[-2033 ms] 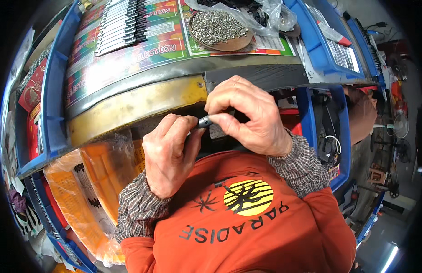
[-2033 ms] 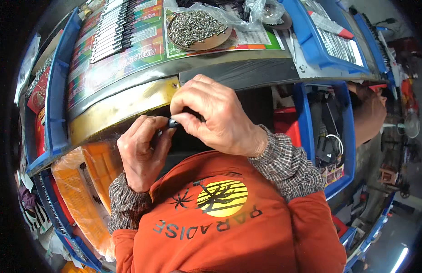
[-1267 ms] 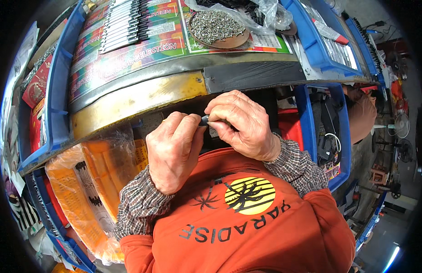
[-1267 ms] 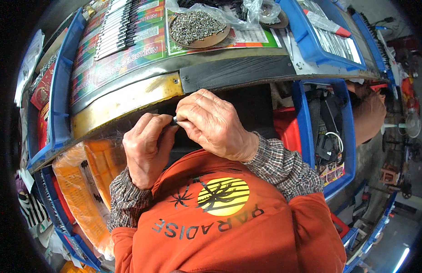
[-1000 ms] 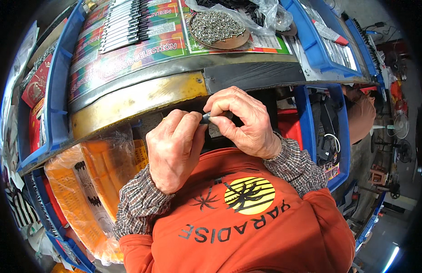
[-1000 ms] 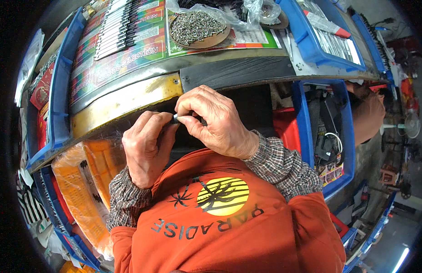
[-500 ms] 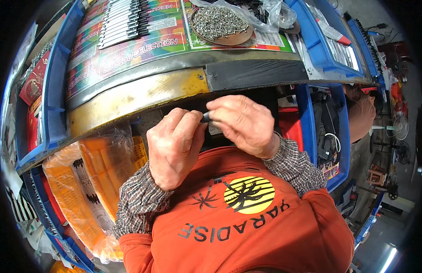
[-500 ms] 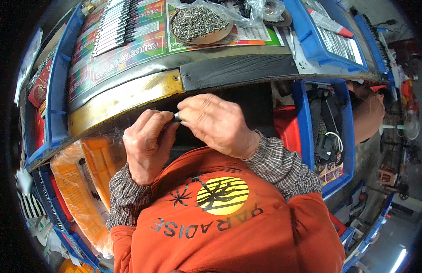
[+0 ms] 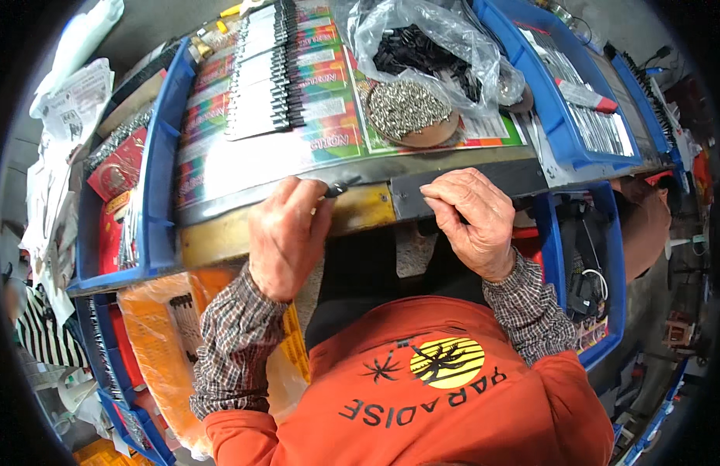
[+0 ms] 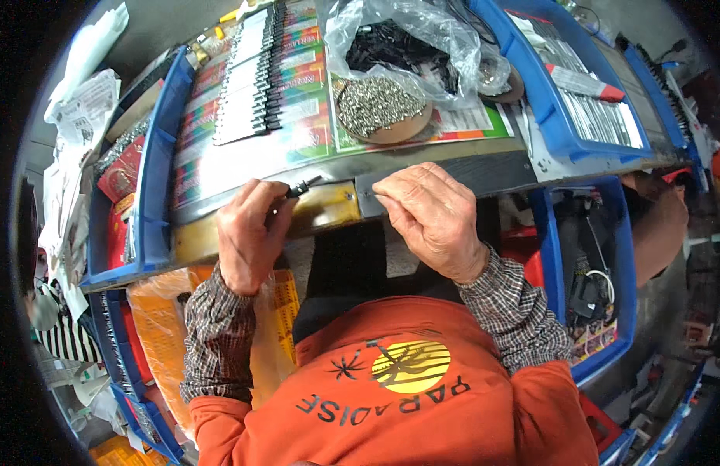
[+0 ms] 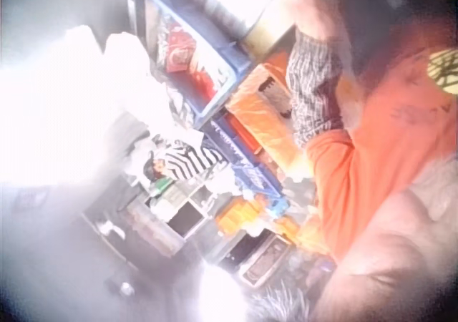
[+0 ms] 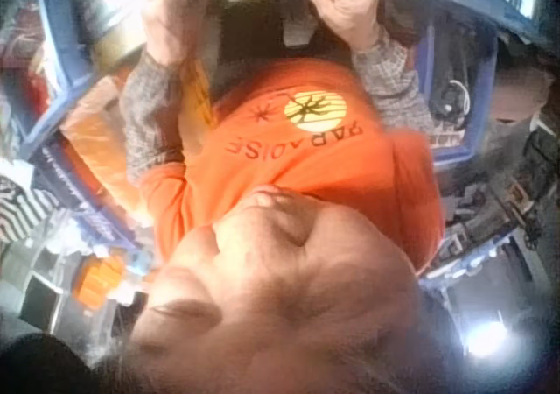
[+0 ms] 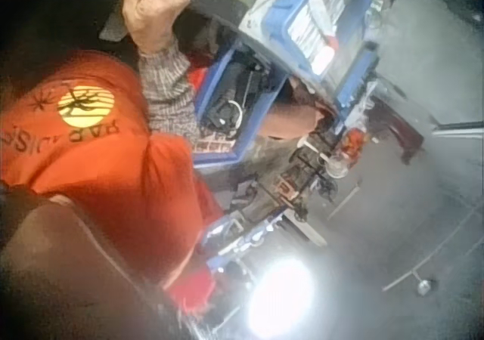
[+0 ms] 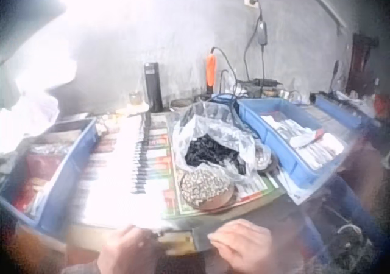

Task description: The recorder is using a small hand tool to assemble small metal pins into plastic or metal components at a workbench.

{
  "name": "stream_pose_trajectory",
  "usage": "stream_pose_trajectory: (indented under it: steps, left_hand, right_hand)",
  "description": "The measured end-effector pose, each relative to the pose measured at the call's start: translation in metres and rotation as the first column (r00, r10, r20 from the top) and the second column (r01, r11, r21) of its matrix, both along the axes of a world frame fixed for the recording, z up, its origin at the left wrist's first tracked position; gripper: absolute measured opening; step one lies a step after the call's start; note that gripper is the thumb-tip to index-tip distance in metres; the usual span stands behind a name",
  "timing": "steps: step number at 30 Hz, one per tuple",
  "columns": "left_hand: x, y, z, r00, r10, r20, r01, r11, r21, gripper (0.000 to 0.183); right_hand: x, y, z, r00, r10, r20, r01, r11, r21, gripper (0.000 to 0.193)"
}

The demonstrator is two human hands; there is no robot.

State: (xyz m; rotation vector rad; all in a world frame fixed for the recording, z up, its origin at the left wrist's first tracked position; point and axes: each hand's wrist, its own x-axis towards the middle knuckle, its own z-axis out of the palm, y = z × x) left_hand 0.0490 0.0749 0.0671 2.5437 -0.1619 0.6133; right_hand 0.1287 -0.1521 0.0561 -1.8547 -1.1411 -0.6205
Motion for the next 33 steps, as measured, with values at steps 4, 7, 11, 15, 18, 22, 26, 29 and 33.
stream_pose_trajectory:
  steps: [4,7,11,15,18,22,26,29,33]
  left_hand:
    - [0.032,0.042,0.002,0.997,0.047,0.055,-0.052,0.995,0.089,0.011]
    - [0.057,0.077,0.006,0.993,0.063,0.099,-0.081,0.98,0.183,0.014]
    - [0.097,0.106,0.011,0.988,0.119,0.095,-0.141,0.954,0.266,0.017]
    - [0.15,0.129,-0.007,0.987,0.059,0.148,-0.102,0.947,0.305,0.018]
    - [0.172,0.142,-0.014,0.982,0.089,0.165,-0.139,0.937,0.321,0.02]
    - [0.194,0.146,-0.016,0.98,0.121,0.156,-0.17,0.921,0.352,0.021]
    - [0.213,0.148,-0.019,0.98,0.155,0.128,-0.19,0.921,0.34,0.021]
    - [0.22,0.151,-0.021,0.977,0.184,0.107,-0.21,0.919,0.335,0.019]
    - [0.223,0.153,-0.025,0.973,0.183,0.142,-0.22,0.923,0.317,0.019]
  right_hand:
    - [0.009,0.002,-0.008,0.996,-0.008,-0.086,0.01,1.0,0.022,0.018]
    - [0.011,0.003,-0.012,0.989,0.009,-0.147,-0.005,1.0,0.024,0.017]
    - [0.014,0.005,-0.014,0.987,0.026,-0.158,-0.021,0.999,0.031,0.017]
    - [0.015,0.003,-0.015,0.993,0.003,-0.118,-0.004,1.0,-0.005,0.02]
    - [0.013,0.005,-0.013,0.995,0.004,-0.095,-0.005,1.0,-0.012,0.023]
    - [0.013,0.006,-0.014,0.996,0.014,-0.085,-0.015,1.0,-0.009,0.027]
    - [0.012,0.004,-0.015,0.997,0.006,-0.081,-0.009,0.999,-0.033,0.029]
    - [0.012,0.003,-0.017,0.997,0.013,-0.082,-0.016,0.999,-0.036,0.03]
    - [0.012,0.004,-0.017,0.997,0.018,-0.075,-0.022,0.998,-0.054,0.031]
